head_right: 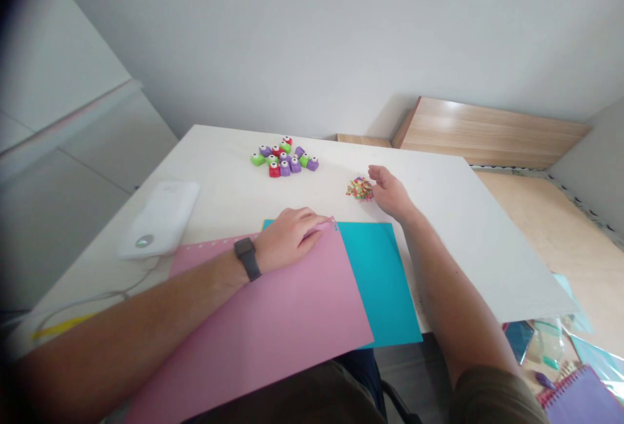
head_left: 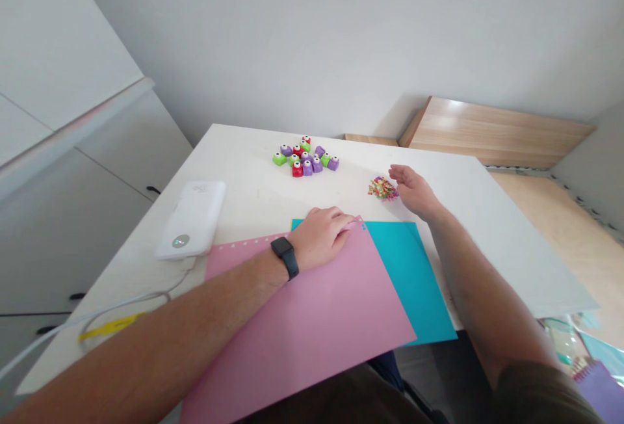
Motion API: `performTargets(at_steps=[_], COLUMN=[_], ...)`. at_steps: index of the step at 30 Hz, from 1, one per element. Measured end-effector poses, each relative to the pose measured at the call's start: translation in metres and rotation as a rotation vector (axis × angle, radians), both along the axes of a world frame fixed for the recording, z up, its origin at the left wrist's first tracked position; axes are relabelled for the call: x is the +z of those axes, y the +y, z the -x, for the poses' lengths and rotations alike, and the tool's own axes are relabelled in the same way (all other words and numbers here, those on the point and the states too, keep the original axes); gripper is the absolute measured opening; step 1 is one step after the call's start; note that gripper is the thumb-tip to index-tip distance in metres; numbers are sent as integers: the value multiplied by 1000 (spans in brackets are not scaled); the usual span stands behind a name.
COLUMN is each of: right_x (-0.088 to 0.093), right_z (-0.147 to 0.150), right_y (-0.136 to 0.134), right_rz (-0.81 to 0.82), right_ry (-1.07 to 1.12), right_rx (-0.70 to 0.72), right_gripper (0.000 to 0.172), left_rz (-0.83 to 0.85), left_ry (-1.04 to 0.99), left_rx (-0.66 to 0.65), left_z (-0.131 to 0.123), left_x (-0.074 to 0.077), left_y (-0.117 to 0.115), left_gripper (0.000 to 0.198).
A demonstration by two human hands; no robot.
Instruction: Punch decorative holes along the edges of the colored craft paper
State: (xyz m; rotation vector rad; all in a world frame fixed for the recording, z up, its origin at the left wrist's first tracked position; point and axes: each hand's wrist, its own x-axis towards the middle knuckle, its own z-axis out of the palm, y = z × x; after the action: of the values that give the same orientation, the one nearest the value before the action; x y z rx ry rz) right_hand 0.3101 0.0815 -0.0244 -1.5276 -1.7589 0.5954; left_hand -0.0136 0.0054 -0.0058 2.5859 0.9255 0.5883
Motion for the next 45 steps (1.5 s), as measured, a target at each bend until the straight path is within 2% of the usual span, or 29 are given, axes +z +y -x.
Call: performTargets(at_steps=[4,7,11,14,18,23,26,30,34,39,45], right_x=[8,18,27,25,25,38,42,35,30,40,38], right_z=[1,14,39,42,29,20,20,16,9,3,-1], right_y=[-5,-16,-29,-28,-24,-29,-33,-30,-27,-30,-28], right_rz=[-22,-43,-160,-176,-167,-150,-146,-129,-118,-86,-35], right_ry=[-35,-98,-402,-528,-553,-462,-473,-568,-608,-564,-579], right_rx=[-57,-41,202,261,170,56,80,185,103,2,31], right_gripper=[65,55,44,41,40,42,41,37,37,40,37], left_rz=[3,2,0,0,-2,-3,-2,-3,-8,-14,-9], left_ry=[-9,-2,5,2,1,-2,1,-2,-8,-11,-16], left_rx=[-2,0,0,1,1,-1,-2,-5,-1,-1,-2], left_z=[0,0,1,1,0,0,1,0,0,0,0], left_x=[0,-1,-3,-3,-3,-3,-3,-3,-4,-5,-5], left_y=[0,0,0,1,1,1,1,1,2,2,2], left_gripper=[33,33,34,35,33,34,35,35,36,36,35])
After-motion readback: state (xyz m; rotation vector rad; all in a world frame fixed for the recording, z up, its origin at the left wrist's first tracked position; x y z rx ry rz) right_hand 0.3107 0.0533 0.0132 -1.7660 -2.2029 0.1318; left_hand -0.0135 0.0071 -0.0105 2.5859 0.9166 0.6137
